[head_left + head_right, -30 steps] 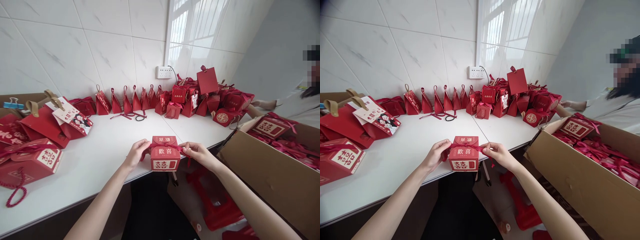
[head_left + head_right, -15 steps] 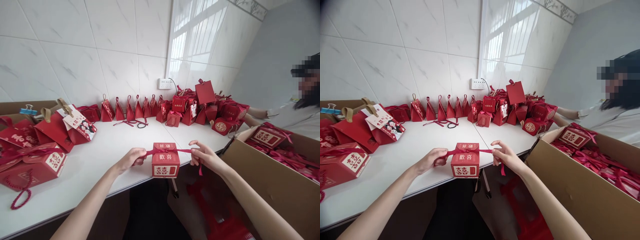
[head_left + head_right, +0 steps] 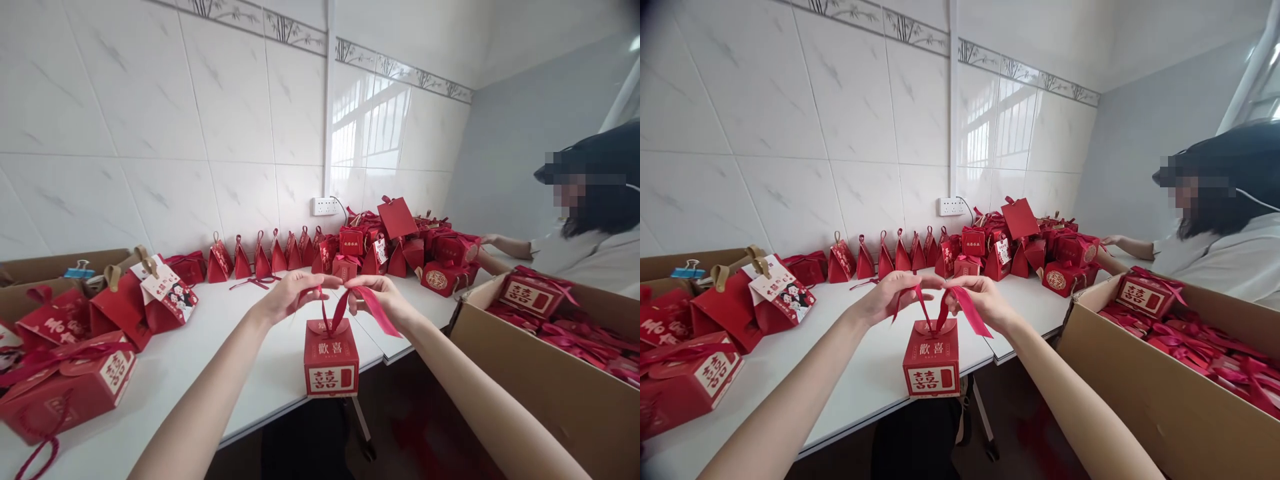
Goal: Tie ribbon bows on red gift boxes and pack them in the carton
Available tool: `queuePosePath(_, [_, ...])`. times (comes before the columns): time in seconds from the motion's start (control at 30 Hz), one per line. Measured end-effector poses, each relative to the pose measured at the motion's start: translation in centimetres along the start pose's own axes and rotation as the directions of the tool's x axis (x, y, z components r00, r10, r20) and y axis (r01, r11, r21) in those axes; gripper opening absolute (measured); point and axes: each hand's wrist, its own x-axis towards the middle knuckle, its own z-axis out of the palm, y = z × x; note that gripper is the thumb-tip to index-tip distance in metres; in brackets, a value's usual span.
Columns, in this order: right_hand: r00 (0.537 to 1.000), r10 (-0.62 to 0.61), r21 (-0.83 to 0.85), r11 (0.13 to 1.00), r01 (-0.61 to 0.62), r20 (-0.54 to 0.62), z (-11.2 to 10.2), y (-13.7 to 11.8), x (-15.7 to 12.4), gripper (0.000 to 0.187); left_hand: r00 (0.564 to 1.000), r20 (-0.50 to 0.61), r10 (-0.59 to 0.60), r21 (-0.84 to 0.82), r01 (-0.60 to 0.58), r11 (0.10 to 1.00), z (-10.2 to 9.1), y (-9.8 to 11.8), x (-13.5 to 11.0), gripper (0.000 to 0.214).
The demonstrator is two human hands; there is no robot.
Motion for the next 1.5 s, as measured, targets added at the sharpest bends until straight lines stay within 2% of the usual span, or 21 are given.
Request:
queuePosePath(0.07, [0.999,-0.022,0.02,1.0,0.023,-0.026,0.9,0.1,0.5,0.026,0.999,0.02,0.031,-0.061,-0.03,0.998,0.6,0.1,0.2,0.03])
queuePosePath(0.2, [0.992,-0.057,0.089,0.994,0.066,-0.109,1.7,0.1,1.0,0.036,0.988,-0.003,0.152,-0.13,-0.152,0.98,1.1,0.2,-0.1,0.028])
queuePosePath(0.33, [0.976,-0.109,0.031,0.993,0.117,-0.188,1.7,-0.2,1.6,0.036,0.971,-0.061,0.23,-0.011,-0.231,0.973,1.7,0.8,-0.4,0.037])
queuePosePath(0.47, [0.966,-0.153,-0.026,0.988,0.151,-0.207,2.0,-0.4,2.3,0.037,0.957,-0.089,0.278,0.112,-0.267,0.957,2.5,1.0,-0.2,0.036])
queuePosePath(0.53, [0.965,-0.172,-0.058,0.985,0.163,-0.2,1.9,-0.6,2.0,0.038,0.944,-0.124,0.304,0.127,-0.289,0.949,2.2,1.0,-0.2,0.031])
queuePosePath(0.6, [0.969,-0.174,-0.098,0.983,0.158,-0.174,1.0,-1.2,0.7,0.045,0.928,-0.208,0.308,0.146,-0.282,0.948,1.0,0.9,-0.8,0.026])
queuePosePath(0.67, [0.993,-0.094,-0.172,0.982,0.079,-0.077,-0.9,-2.2,-1.6,0.058,0.905,-0.341,0.256,0.259,-0.171,0.951,-1.3,0.7,-2.4,0.03])
queuePosePath(0.7, [1.0,0.003,-0.233,0.973,0.002,0.019,-2.1,-2.9,-2.8,0.067,0.886,-0.416,0.203,0.357,-0.046,0.933,-2.7,0.6,-3.4,0.033])
queuePosePath(0.73, [0.986,0.122,-0.321,0.944,-0.079,0.115,-3.3,-3.6,-4.0,0.076,0.844,-0.501,0.191,0.499,0.101,0.861,-4.1,0.3,-4.5,0.032])
queuePosePath(0.77, [0.962,0.215,-0.394,0.909,-0.134,0.168,-4.5,-4.1,-5.0,0.084,0.781,-0.573,0.25,0.636,0.231,0.737,-5.3,0.0,-5.5,0.026])
queuePosePath(0.8, [0.958,0.25,-0.432,0.886,-0.167,0.141,-5.4,-4.5,-5.7,0.088,0.717,-0.616,0.326,0.704,0.315,0.637,-6.2,-0.4,-6.3,0.023])
queuePosePath(0.83, [0.961,0.269,-0.471,0.858,-0.205,0.071,-6.0,-4.5,-6.1,0.088,0.696,-0.62,0.362,0.736,0.355,0.577,-6.6,-0.9,-6.9,0.02])
queuePosePath(0.87, [0.963,0.267,-0.505,0.828,-0.242,-0.022,-6.2,-4.1,-6.3,0.086,0.721,-0.598,0.351,0.749,0.345,0.566,-6.7,-1.6,-7.2,0.021])
queuePosePath(0.93, [0.951,0.247,-0.564,0.766,-0.308,-0.185,-5.5,-2.5,-5.9,0.077,0.861,-0.472,0.19,0.723,0.255,0.642,-5.5,-3.0,-7.0,0.027])
queuePosePath(0.97, [0.944,0.249,-0.591,0.736,-0.33,-0.217,-4.8,-1.3,-5.6,0.073,0.926,-0.37,0.073,0.693,0.223,0.685,-4.5,-3.7,-6.6,0.03])
queuePosePath(1.0, [0.94,0.27,-0.619,0.708,-0.341,-0.209,-4.0,0.0,-5.2,0.07,0.957,-0.288,-0.027,0.671,0.222,0.708,-3.5,-4.4,-6.1,0.033])
queuePosePath(1.07, [0.93,0.329,-0.653,0.67,-0.354,-0.166,-2.4,2.3,-4.6,0.064,0.959,-0.211,-0.191,0.634,0.282,0.72,-1.8,-5.6,-5.2,0.038])
queuePosePath(1.13, [0.916,0.374,-0.641,0.669,-0.376,-0.146,-1.3,3.8,-4.5,0.057,0.941,-0.201,-0.273,0.575,0.339,0.745,-1.0,-6.5,-4.7,0.041])
queuePosePath(1.3, [0.888,0.447,-0.392,0.802,-0.45,-0.105,-0.9,4.8,-5.0,0.047,0.961,-0.166,-0.22,0.364,0.267,0.893,-1.2,-7.8,-5.2,0.038])
queuePosePath(1.4, [0.888,0.458,-0.226,0.86,-0.457,-0.051,-1.1,4.8,-5.2,0.043,0.961,-0.207,-0.184,0.208,0.227,0.952,-1.0,-8.8,-5.5,0.038])
queuePosePath(1.5, [0.901,0.434,-0.157,0.889,-0.43,-0.007,-1.5,4.8,-5.1,0.04,0.959,-0.244,-0.145,0.096,0.173,0.98,-0.6,-9.9,-5.8,0.037])
